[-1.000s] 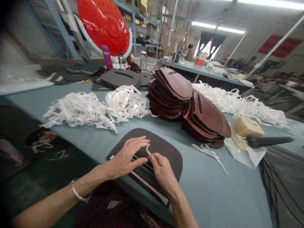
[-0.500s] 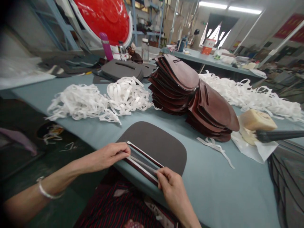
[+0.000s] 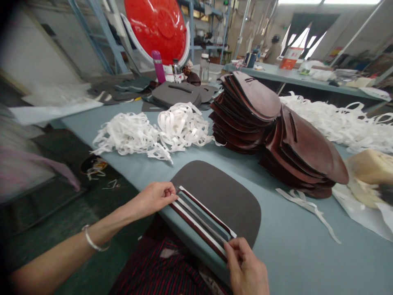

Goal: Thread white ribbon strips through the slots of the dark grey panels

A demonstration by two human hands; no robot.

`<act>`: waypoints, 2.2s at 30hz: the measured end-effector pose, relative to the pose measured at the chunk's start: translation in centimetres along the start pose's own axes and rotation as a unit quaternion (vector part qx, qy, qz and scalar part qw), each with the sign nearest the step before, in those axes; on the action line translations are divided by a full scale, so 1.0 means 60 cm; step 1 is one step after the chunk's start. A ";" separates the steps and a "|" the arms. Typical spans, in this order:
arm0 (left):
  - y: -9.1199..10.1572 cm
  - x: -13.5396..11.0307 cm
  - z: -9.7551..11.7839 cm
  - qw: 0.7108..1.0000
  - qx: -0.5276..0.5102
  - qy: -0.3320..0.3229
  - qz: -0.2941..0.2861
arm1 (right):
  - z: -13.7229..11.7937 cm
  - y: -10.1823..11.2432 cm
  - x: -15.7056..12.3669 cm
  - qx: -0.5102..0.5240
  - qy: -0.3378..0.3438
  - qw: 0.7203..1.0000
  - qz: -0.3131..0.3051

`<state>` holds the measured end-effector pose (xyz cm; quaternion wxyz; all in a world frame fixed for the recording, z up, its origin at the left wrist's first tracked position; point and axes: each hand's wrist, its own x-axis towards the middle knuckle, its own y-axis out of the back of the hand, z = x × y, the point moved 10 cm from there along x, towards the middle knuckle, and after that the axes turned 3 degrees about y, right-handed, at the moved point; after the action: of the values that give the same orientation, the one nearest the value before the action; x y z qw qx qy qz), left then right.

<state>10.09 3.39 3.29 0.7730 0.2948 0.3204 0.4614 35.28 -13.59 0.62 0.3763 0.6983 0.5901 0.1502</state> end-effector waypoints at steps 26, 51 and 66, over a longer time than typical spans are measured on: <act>0.000 0.005 -0.002 0.996 0.068 0.013 0.050 | 0.023 -0.004 0.005 -0.002 -0.030 0.999 0.013; -0.077 -0.104 0.070 0.901 0.360 -0.211 0.115 | 0.001 0.019 0.006 -0.003 -0.081 0.995 0.062; -0.101 -0.085 0.116 0.928 0.249 -0.251 0.115 | -0.149 -0.034 0.001 -0.277 0.232 0.929 0.077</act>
<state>16.75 -4.73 4.20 0.6715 0.6188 0.1851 0.3632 27.98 -10.39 5.17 0.3946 0.5550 0.5402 0.4945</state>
